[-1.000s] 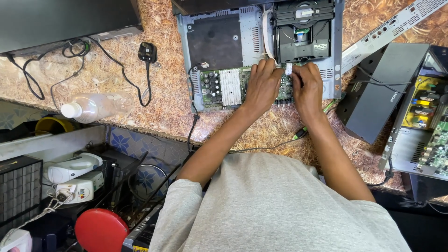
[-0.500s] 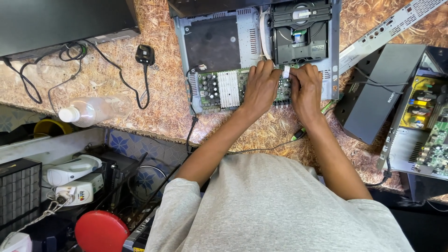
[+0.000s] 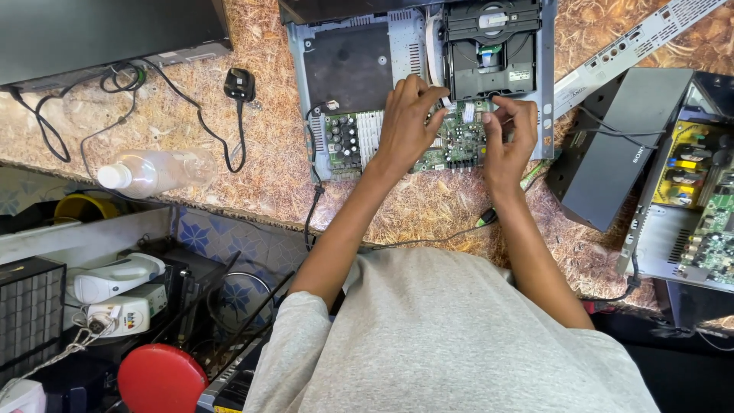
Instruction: The person works on an open electronic device, likely a DVD player, by connecting a white ribbon cable to the motherboard. They carefully align and press the connector into place, then tuck the cable into the device's chassis.
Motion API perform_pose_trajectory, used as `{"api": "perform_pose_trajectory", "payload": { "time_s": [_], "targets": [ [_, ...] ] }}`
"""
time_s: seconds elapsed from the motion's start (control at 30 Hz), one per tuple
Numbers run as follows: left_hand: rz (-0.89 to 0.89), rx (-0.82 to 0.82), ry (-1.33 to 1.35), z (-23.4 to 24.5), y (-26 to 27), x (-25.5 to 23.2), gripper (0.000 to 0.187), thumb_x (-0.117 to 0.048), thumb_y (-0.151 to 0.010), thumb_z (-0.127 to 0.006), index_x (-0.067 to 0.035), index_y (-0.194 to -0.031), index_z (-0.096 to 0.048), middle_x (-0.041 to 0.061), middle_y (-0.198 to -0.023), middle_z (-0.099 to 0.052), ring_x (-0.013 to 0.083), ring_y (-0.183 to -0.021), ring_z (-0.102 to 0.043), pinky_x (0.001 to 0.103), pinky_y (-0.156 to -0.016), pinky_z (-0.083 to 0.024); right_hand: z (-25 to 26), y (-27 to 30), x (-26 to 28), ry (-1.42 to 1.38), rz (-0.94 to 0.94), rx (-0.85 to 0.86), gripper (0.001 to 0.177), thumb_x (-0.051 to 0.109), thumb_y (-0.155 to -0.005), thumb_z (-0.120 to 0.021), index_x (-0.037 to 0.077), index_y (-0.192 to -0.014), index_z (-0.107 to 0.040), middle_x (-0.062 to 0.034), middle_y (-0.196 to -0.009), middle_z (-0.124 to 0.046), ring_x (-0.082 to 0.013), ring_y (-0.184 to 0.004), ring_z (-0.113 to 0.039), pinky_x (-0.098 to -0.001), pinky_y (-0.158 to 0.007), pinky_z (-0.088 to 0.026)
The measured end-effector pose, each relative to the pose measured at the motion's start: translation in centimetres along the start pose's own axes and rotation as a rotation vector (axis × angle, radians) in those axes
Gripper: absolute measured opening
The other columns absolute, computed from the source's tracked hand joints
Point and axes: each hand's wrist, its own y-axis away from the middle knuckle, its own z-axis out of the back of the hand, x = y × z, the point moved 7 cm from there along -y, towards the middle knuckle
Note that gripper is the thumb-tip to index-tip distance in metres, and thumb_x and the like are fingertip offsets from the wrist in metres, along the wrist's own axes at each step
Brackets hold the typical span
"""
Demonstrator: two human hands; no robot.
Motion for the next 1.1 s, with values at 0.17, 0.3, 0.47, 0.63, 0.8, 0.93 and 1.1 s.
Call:
{"api": "perform_pose_trajectory", "payload": {
  "time_s": [0.17,0.3,0.47,0.63,0.8,0.93,1.1],
  "targets": [
    [0.021,0.102,-0.057,-1.1,-0.8,0.3,0.023,-0.002,-0.087,-0.068,-0.009,-0.109,-0.07,0.005,-0.094,-0.049,0.0259,-0.091,-0.055,0.042,-0.081,-0.045,-1.8,-0.2,3.7,0.169,0.084,0.031,0.021,0.008,-0.099,-0.075,0.003,-0.117,-0.066,-0.0118,-0.107,-0.05,-0.0286,-0.103,-0.047,-0.0434,-0.093,-0.036],
    [-0.059,0.233,-0.223,-1.6,-1.8,0.1,0.022,0.012,-0.089,-0.061,-0.007,-0.098,-0.067,0.005,-0.086,-0.046,0.0242,-0.084,-0.05,0.041,-0.074,-0.047,-3.1,-0.4,3.7,0.31,0.066,0.059,0.018,0.002,-0.097,-0.074,0.004,-0.113,-0.067,-0.0125,-0.111,-0.052,-0.0298,-0.11,-0.046,-0.0409,-0.095,-0.034],
    [-0.19,0.271,-0.171,-1.5,-2.6,0.7,0.02,0.012,-0.092,-0.062,-0.004,-0.101,-0.067,0.005,-0.09,-0.047,0.0231,-0.085,-0.048,0.043,-0.074,-0.049,-3.1,-0.4,3.5,0.346,0.084,0.028,0.017,-0.005,-0.095,-0.073,0.004,-0.107,-0.067,-0.0105,-0.109,-0.054,-0.0281,-0.105,-0.047,-0.0366,-0.09,-0.037],
    [-0.235,0.191,0.015,-0.8,-2.5,0.8,0.011,0.002,-0.099,-0.056,-0.009,-0.1,-0.058,0.004,-0.091,-0.047,0.0197,-0.081,-0.049,0.034,-0.062,-0.048,-2.9,-0.4,3.6,0.321,0.071,0.029,0.02,-0.01,-0.093,-0.069,0.003,-0.107,-0.066,-0.0102,-0.107,-0.053,-0.0273,-0.103,-0.046,-0.036,-0.09,-0.037],
    [-0.178,0.198,0.023,-1.7,-2.1,1.9,0.003,-0.007,-0.098,-0.064,-0.01,-0.1,-0.064,0.002,-0.092,-0.054,0.0197,-0.085,-0.052,0.035,-0.073,-0.05,-3.1,-0.2,2.9,0.322,0.093,0.034,0.012,0.002,-0.099,-0.073,0.005,-0.109,-0.071,-0.0111,-0.107,-0.055,-0.0277,-0.103,-0.047,-0.0385,-0.088,-0.036],
    [-0.161,0.158,0.011,-1.8,-1.9,1.9,0.004,-0.008,-0.097,-0.064,-0.009,-0.1,-0.067,0.002,-0.092,-0.058,0.0203,-0.084,-0.053,0.034,-0.072,-0.048,-3.2,-0.4,3.1,0.337,0.096,0.058,0.01,0.005,-0.099,-0.076,0.008,-0.108,-0.074,-0.0085,-0.104,-0.054,-0.0268,-0.101,-0.046,-0.0363,-0.085,-0.036],
    [-0.072,0.099,0.056,-1.1,-1.8,1.8,0.005,-0.01,-0.093,-0.07,-0.011,-0.098,-0.072,-0.001,-0.089,-0.059,0.0182,-0.084,-0.055,0.035,-0.078,-0.051,-3.5,-1.2,3.8,0.454,0.161,0.059,0.018,0.007,-0.09,-0.09,0.006,-0.102,-0.076,-0.008,-0.1,-0.055,-0.0262,-0.095,-0.045,-0.0361,-0.075,-0.035]
  ]
}}
